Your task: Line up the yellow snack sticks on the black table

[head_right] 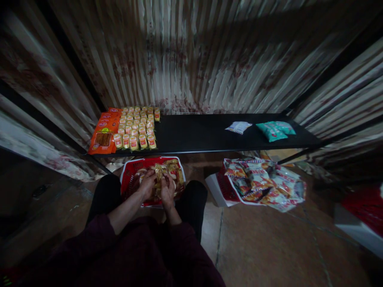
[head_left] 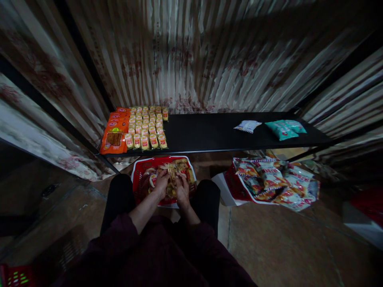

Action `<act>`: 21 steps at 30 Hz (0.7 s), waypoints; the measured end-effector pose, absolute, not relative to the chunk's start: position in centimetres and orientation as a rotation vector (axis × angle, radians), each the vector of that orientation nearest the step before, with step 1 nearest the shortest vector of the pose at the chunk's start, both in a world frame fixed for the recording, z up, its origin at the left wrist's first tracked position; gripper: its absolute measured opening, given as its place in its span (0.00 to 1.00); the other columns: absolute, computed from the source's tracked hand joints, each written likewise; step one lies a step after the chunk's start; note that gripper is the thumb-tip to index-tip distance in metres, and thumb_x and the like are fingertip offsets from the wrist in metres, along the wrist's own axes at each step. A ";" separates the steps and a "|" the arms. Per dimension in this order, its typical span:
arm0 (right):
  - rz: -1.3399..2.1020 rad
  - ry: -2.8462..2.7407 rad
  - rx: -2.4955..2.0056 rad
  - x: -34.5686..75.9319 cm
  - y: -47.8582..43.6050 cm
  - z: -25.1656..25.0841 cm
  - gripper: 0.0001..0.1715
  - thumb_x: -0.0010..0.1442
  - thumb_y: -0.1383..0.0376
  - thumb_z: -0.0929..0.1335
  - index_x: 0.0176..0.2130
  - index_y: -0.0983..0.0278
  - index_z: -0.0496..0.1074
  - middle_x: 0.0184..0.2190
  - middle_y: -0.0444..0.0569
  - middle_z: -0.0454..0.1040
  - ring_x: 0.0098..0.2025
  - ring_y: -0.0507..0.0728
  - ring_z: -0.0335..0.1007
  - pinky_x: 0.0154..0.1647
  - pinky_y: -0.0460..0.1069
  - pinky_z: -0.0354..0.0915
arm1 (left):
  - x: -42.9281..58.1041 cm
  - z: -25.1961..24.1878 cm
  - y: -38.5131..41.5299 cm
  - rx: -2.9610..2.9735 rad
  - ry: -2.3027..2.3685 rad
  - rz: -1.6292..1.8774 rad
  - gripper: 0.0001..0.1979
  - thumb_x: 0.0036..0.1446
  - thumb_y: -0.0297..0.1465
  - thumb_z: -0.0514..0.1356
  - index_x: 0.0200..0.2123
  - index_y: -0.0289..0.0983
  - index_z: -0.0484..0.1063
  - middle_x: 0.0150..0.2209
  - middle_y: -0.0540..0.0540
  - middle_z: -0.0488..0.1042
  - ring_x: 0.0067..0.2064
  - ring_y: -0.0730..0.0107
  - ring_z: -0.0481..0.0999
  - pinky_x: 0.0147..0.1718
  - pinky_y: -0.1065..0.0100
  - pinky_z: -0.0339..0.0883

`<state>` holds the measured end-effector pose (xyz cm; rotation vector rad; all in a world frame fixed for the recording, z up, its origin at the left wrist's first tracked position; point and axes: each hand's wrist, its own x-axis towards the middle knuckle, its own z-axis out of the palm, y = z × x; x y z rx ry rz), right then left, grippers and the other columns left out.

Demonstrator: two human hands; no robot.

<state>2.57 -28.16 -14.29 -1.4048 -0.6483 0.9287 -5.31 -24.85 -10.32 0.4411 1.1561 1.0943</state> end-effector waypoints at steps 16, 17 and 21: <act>0.858 -0.736 -1.422 3.1 -28.5 -13.0 0.23 0.52 0.52 0.69 0.43 0.62 0.75 0.44 0.52 0.78 0.46 0.59 0.74 0.50 0.56 0.68 | -5.1 -8.4 -24.6 0.228 1.008 1.023 0.06 0.48 0.20 0.61 0.28 0.36 0.69 0.29 0.49 0.76 0.31 0.73 0.75 0.38 0.71 0.68; 0.859 -0.734 -1.424 3.1 -28.5 -12.9 0.22 0.52 0.53 0.69 0.43 0.62 0.75 0.44 0.52 0.78 0.46 0.59 0.73 0.49 0.55 0.69 | -5.2 -8.3 -24.6 0.214 0.986 1.015 0.06 0.49 0.20 0.60 0.28 0.36 0.69 0.29 0.49 0.76 0.31 0.73 0.75 0.38 0.71 0.68; 0.886 -0.741 -1.392 3.1 -28.5 -12.6 0.21 0.52 0.54 0.69 0.43 0.63 0.75 0.43 0.52 0.78 0.44 0.58 0.74 0.46 0.53 0.69 | -5.4 -8.2 -24.4 0.166 0.985 0.964 0.06 0.50 0.20 0.59 0.29 0.36 0.70 0.28 0.48 0.75 0.32 0.70 0.76 0.39 0.69 0.69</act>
